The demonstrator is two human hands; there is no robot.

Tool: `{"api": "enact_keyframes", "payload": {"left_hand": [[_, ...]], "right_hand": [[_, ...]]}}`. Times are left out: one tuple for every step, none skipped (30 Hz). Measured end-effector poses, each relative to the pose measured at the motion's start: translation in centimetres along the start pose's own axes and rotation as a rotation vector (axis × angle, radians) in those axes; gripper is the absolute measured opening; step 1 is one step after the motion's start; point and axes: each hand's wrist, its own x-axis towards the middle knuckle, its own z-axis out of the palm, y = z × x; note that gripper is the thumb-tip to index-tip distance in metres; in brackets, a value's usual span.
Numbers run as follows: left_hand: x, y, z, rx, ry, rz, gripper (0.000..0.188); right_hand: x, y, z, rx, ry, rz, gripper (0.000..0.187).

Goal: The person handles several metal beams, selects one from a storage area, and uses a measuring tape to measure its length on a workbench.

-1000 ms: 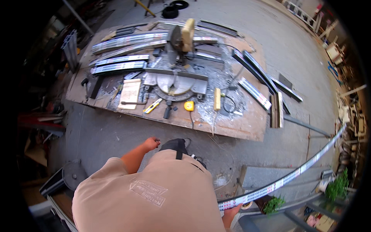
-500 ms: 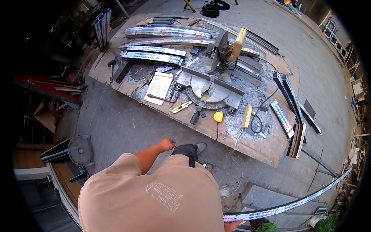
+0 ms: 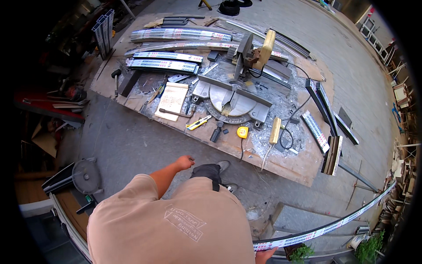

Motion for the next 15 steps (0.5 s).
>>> {"api": "enact_keyframes", "payload": {"left_hand": [[0.1,0.1,0.0,0.006,-0.006,0.004,0.046],[0.0,0.3,0.1,0.005,-0.013,0.01,0.046],[0.0,0.5,0.1,-0.018,-0.011,-0.001,0.046],[-0.1,0.7,0.2,-0.039,-0.01,-0.012,0.046],[0.1,0.7,0.2,-0.037,-0.016,-0.006,0.046],[0.2,0.5,0.3,-0.006,-0.005,0.018,0.043],[0.3,0.2,0.3,0.026,0.004,0.042,0.042],[0.5,0.1,0.4,0.029,-0.005,0.052,0.042],[0.8,0.0,0.5,0.032,-0.003,0.052,0.041],[1.0,-0.2,0.4,0.035,-0.002,0.051,0.041],[1.1,-0.6,0.5,0.039,-0.012,0.061,0.041],[1.2,-1.2,0.5,-0.021,-0.006,0.017,0.043],[1.2,-1.7,0.5,-0.082,0.001,-0.029,0.045],[1.4,-2.0,0.4,-0.078,-0.013,-0.017,0.045],[1.3,-2.2,0.1,-0.086,-0.012,-0.018,0.046]], "right_hand": [[-0.2,0.0,0.3,-0.022,0.013,0.017,0.076],[-0.5,-0.2,0.4,-0.044,0.028,0.031,0.076],[-0.4,-0.3,0.0,-0.07,0.03,0.026,0.076],[0.1,-0.3,-0.8,-0.066,0.036,0.019,0.076],[0.3,-0.3,-1.3,-0.076,-0.004,0.015,0.074],[0.4,-0.4,-1.3,-0.092,-0.046,0.014,0.072],[0.5,-0.5,-1.2,-0.097,-0.064,-0.005,0.07],[0.3,-0.5,-1.3,-0.089,-0.056,-0.014,0.07],[0.3,-0.5,-1.3,-0.099,-0.023,0.004,0.069],[0.4,-0.4,-1.1,-0.109,0.009,0.021,0.069],[0.2,-0.4,-0.7,-0.102,-0.01,0.022,0.07],[0.2,-0.3,-0.5,-0.097,-0.031,0.022,0.07],[0.1,-0.5,-0.3,-0.093,-0.024,0.045,0.07],[0.0,-0.5,-0.4,-0.084,-0.012,0.064,0.07],[0.5,-0.4,-1.1,-0.049,-0.039,0.075,0.07]]}}
